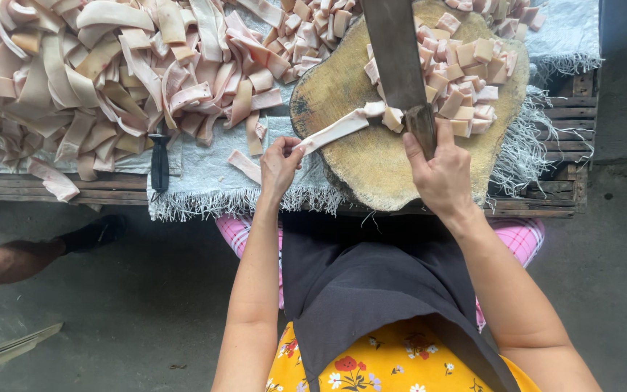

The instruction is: The person sits cross-legged on the floor and uses a large cleaver to chop strips of pork skin into small cubes on a wooden cutting board. They repeatedly pick up strips from a pile on the left, cut them into pieces, and push the finished cubes to the right side of the board.

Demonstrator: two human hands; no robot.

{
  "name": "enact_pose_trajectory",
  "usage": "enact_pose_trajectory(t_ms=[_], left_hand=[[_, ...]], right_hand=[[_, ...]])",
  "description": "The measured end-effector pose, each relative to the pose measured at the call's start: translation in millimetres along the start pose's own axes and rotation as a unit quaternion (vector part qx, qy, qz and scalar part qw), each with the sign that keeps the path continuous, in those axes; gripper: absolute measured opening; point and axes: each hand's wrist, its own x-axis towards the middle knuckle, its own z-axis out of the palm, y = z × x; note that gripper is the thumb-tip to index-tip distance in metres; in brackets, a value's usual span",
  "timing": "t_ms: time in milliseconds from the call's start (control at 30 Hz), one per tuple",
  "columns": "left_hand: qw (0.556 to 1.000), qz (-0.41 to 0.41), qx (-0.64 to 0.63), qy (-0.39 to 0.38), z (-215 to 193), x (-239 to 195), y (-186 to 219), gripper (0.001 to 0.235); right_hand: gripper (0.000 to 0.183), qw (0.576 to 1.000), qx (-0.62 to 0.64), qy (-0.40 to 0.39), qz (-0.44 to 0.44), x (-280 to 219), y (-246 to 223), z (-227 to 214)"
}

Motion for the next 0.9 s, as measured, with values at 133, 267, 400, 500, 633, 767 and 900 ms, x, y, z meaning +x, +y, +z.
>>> enact_pose_trajectory(t_ms=[133,267,400,500,633,767,900], left_hand=[[1.0,0.011,0.007,0.003,3.5,-0.2,2.9,0.023],[1.0,0.001,0.015,0.003,-3.0,-4.5,3.1,0.023],[1.0,0.004,0.018,0.0,-3.7,-4.5,-2.6,0.025],[1.0,0.002,-0.009,-0.023,7.9,-4.0,-3.7,0.022],[0.998,0.023,-0.046,-0.021,19.6,1.7,0.1,0.022],[0.999,0.018,-0.025,-0.024,12.9,-3.9,5.9,0.02],[1.0,0.024,0.012,-0.016,9.9,-6.6,6.3,0.021]], right_hand=[[0.042,0.998,-0.022,-0.059,-0.007,4.1,21.3,44.0],[0.039,0.974,-0.134,-0.165,0.076,6.3,43.7,60.7],[0.042,0.984,-0.138,-0.105,0.036,9.1,34.3,26.2],[0.039,0.997,-0.035,-0.056,0.028,3.4,12.9,8.7],[0.035,0.999,0.026,-0.017,-0.012,-1.9,6.1,22.0],[0.038,0.987,-0.114,-0.102,-0.038,-6.2,28.8,65.3],[0.039,0.975,-0.088,-0.184,0.093,-6.6,40.8,57.7]])
